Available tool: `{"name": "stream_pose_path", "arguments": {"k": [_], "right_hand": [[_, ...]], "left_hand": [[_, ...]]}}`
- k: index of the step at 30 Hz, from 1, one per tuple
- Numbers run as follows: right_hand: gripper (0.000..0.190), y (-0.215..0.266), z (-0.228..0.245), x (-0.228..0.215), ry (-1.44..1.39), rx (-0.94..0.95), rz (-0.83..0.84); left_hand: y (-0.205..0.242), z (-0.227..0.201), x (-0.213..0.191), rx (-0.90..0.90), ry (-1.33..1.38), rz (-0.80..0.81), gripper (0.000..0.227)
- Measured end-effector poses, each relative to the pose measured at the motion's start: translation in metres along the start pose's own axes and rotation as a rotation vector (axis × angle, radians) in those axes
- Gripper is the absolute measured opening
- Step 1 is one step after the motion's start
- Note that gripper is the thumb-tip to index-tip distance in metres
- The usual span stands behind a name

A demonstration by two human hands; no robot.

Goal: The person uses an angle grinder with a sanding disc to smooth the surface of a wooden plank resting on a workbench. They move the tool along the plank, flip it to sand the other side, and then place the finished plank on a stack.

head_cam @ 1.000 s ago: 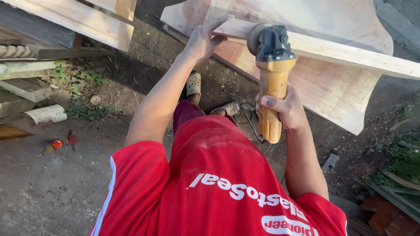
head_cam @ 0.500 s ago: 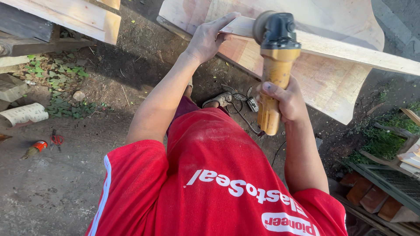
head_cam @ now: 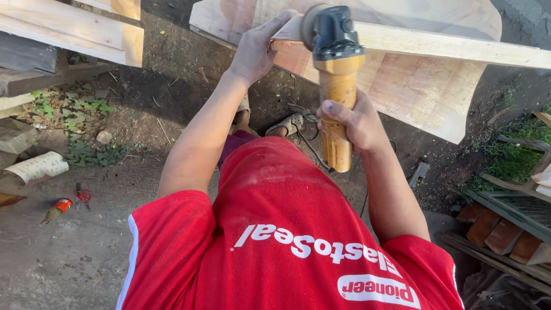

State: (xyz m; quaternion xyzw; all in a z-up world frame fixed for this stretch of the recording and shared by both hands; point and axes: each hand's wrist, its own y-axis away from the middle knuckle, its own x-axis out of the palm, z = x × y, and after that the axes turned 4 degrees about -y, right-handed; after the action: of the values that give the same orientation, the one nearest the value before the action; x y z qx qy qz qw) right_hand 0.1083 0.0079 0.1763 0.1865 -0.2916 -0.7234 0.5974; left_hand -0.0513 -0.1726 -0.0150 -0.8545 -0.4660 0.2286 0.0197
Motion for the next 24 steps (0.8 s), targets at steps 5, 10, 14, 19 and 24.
{"name": "stream_pose_path", "arguments": {"k": [5, 10, 14, 19, 24], "right_hand": [[0.047, 0.011, -0.004, -0.043, -0.044, -0.05, -0.145], [0.043, 0.03, -0.001, -0.066, -0.194, -0.035, -0.31], [0.042, 0.025, -0.005, -0.046, -0.171, -0.059, -0.215], [0.046, 0.006, -0.009, -0.004, -0.085, -0.051, -0.034], [0.049, -0.01, 0.005, 0.031, -0.038, -0.049, 0.069]], "left_hand": [[-0.002, 0.001, -0.001, -0.044, -0.033, 0.012, 0.061], [-0.001, -0.001, 0.003, -0.024, -0.022, -0.006, 0.059], [0.0, 0.003, 0.004, -0.045, -0.04, 0.011, 0.06], [0.002, 0.01, 0.011, -0.025, -0.019, 0.003, 0.065], [0.003, 0.013, 0.007, -0.024, -0.058, 0.006, 0.069]]}}
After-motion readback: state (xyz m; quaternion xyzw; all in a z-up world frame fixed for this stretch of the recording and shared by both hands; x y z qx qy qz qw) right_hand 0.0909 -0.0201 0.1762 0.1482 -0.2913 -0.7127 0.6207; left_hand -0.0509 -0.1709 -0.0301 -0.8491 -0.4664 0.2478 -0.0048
